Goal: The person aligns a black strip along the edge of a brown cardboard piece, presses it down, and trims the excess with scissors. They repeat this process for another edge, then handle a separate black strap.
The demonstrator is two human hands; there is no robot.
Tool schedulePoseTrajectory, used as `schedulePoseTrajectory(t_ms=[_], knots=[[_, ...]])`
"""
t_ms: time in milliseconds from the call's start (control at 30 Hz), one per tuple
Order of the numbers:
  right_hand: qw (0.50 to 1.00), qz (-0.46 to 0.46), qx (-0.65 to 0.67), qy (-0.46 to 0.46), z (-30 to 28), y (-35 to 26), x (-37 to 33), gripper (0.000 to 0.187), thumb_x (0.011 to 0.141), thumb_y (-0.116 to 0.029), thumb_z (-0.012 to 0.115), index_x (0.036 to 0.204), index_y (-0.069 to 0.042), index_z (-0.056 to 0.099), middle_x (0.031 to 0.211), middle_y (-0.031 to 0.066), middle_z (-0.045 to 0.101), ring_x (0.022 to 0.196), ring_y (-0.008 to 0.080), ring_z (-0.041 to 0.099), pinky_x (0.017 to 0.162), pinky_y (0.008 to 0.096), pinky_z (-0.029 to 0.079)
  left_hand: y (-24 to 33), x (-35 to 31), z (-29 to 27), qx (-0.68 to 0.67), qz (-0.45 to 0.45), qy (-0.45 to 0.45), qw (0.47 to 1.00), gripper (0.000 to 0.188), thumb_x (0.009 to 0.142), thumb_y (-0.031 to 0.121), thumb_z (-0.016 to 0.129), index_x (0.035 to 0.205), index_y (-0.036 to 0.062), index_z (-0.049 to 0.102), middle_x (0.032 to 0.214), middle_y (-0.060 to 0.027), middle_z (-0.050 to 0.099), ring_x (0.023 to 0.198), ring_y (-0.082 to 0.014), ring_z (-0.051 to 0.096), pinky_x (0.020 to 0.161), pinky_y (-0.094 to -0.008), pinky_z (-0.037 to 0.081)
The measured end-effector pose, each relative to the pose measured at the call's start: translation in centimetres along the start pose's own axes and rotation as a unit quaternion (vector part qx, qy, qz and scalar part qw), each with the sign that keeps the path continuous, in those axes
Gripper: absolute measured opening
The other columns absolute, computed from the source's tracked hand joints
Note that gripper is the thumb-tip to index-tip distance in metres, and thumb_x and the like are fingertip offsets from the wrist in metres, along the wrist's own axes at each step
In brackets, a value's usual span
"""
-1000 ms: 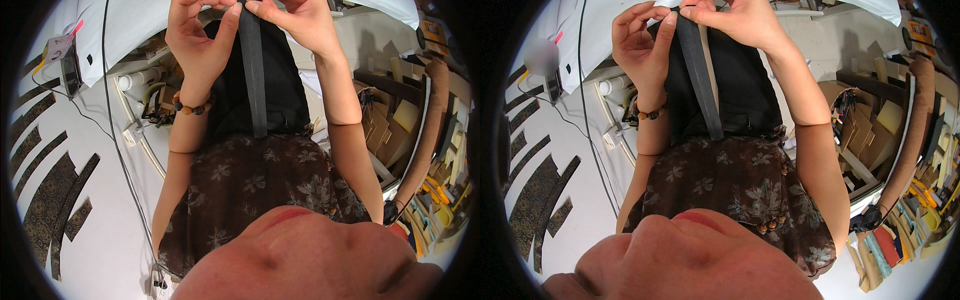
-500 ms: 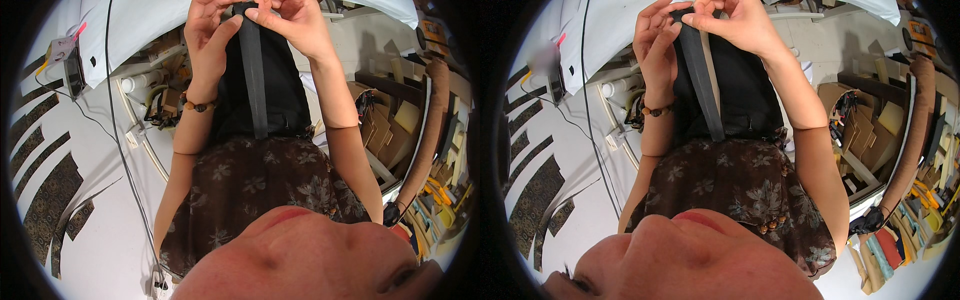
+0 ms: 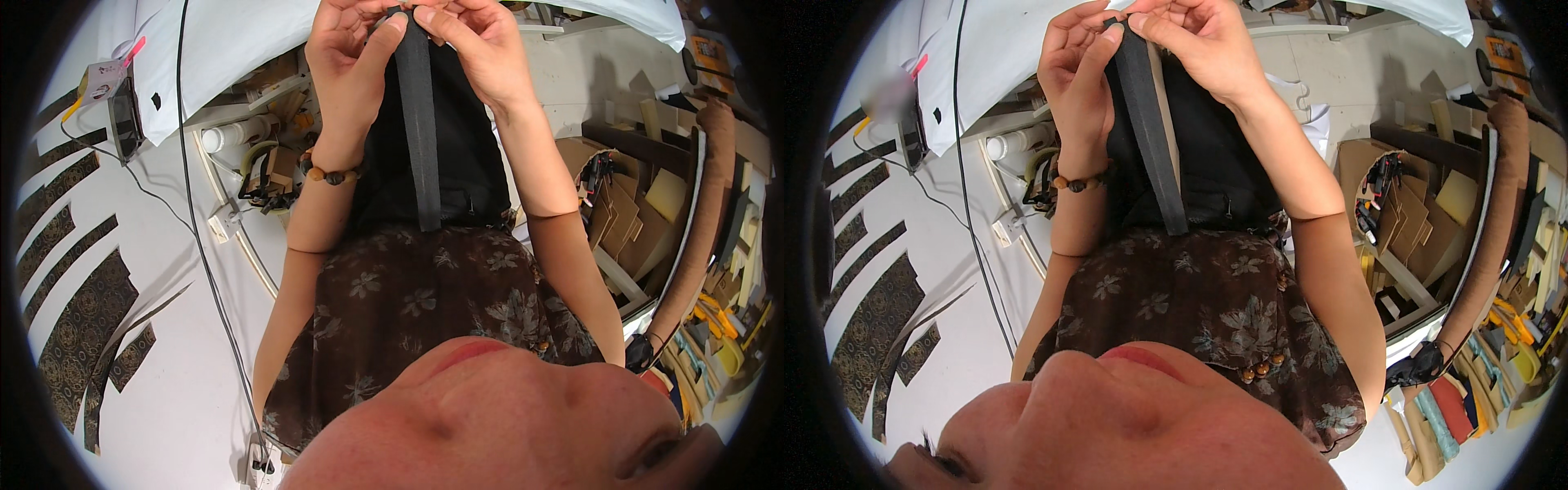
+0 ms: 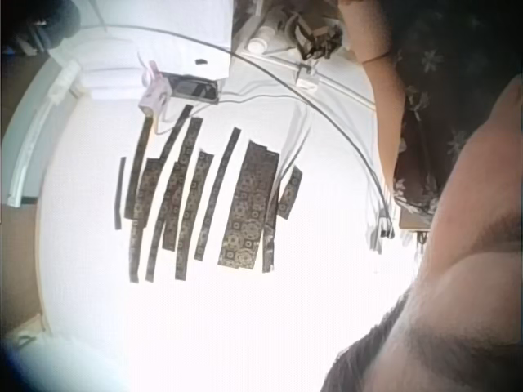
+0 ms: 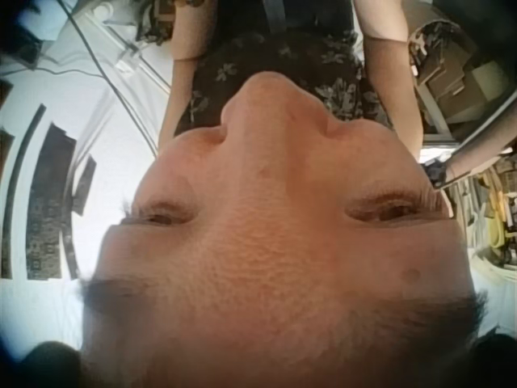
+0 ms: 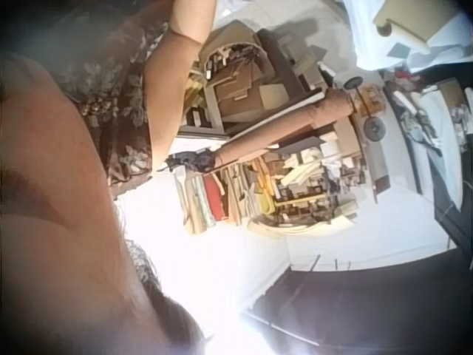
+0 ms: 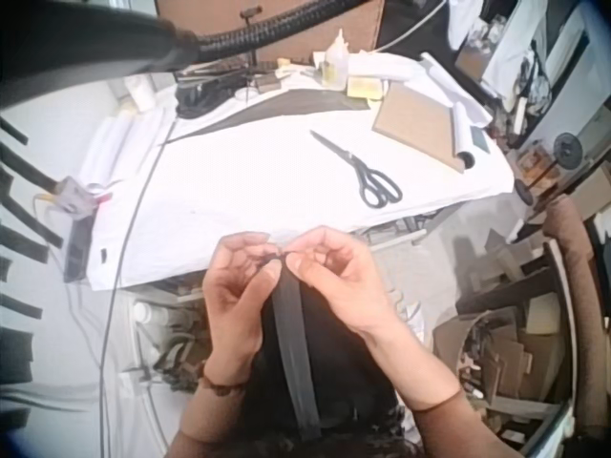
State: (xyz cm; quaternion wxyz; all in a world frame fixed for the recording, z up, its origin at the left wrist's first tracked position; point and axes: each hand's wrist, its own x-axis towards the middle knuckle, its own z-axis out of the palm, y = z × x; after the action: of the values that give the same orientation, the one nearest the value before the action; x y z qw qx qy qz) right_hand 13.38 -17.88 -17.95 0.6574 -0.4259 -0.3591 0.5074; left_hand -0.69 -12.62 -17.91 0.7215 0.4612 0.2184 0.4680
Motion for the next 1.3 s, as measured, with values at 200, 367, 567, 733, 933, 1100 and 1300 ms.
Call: schedulePoseTrajectory(t_ms=[200,367,567,733,933,1100,1300], knots=[[1.0,-0.018,0.009,-0.006,-0.5,1.4,0.2,0.005,0.093,-0.007,0.061,0.097,-0.004,0.062,0.082,-0.0035,0.061,0.071,0.0026,0.05,0.066,0.017,0.04,-0.9,0.3,-0.4,-0.02,0.023,-0.008,1.0,0.03,0.09,-0.007,0.056,0.118,-0.0013,0.048,0.099,-0.0059,0.062,0.088,-0.0092,0.06,0.079,-0.0199,0.047],[0.999,-0.025,0.021,-0.004,0.0,0.7,0.0,0.01,0.094,-0.006,0.06,0.103,-0.003,0.062,0.08,-0.0041,0.059,0.072,0.0031,0.049,0.067,0.0174,0.039,-1.0,0.5,0.1,0.033,0.054,-0.002,0.998,0.029,0.089,-0.009,0.056,0.115,-0.0003,0.047,0.093,-0.0038,0.062,0.083,-0.0083,0.06,0.074,-0.0193,0.047],[0.999,-0.043,0.006,0.016,-2.2,3.0,0.3,0.021,0.095,-0.004,0.056,0.115,-0.003,0.058,0.087,-0.0018,0.057,0.08,0.0058,0.051,0.073,0.0199,0.042,-1.3,0.5,1.1,0.049,0.073,0.02,0.996,0.029,0.089,-0.009,0.055,0.115,0.0006,0.044,0.087,-0.0034,0.061,0.08,-0.0078,0.059,0.071,-0.0191,0.047],[0.988,-0.106,-0.07,-0.083,-3.5,5.1,1.5,0.039,0.091,-0.003,0.06,0.129,-0.004,0.05,0.126,0.0064,0.052,0.118,0.0162,0.048,0.101,0.0314,0.038,-1.8,0.5,1.2,0.073,0.078,0.054,0.993,0.03,0.09,-0.007,0.055,0.116,0.0001,0.044,0.085,-0.0047,0.061,0.079,-0.0094,0.06,0.071,-0.0204,0.048],[0.923,0.014,-0.039,-0.383,-4.9,1.4,5.9,0.083,0.076,-0.01,0.079,0.144,-0.003,0.033,0.142,0.0102,0.044,0.134,0.0215,0.038,0.112,0.0374,0.029,-1.2,0.6,-0.3,0.048,0.084,0.036,0.995,0.037,0.101,0.015,0.047,0.131,-0.0054,0.041,0.128,-0.0162,0.05,0.112,-0.0207,0.055,0.099,-0.0333,0.043],[0.846,0.021,-0.094,-0.525,-4.0,1.7,9.6,0.069,0.073,-0.005,0.08,0.132,-0.001,0.046,0.126,0.012,0.056,0.117,0.0174,0.051,0.1,0.033,0.041,-2.0,-3.4,-1.5,0.032,-0.004,0.081,0.996,0.042,0.1,0.031,0.048,0.133,0.0062,0.042,0.132,-0.0061,0.047,0.118,-0.0166,0.049,0.102,-0.0314,0.036],[0.815,0.07,-0.087,-0.569,-3.3,3.3,11.1,0.044,0.067,-0.002,0.084,0.105,0.0,0.061,0.09,0.0037,0.067,0.084,0.0113,0.062,0.074,0.0278,0.051,-2.1,-9.0,-2.0,0.011,-0.154,0.018,0.988,0.037,0.099,0.028,0.049,0.129,0.0051,0.046,0.12,-0.0014,0.052,0.11,-0.0102,0.049,0.095,-0.0275,0.037]])
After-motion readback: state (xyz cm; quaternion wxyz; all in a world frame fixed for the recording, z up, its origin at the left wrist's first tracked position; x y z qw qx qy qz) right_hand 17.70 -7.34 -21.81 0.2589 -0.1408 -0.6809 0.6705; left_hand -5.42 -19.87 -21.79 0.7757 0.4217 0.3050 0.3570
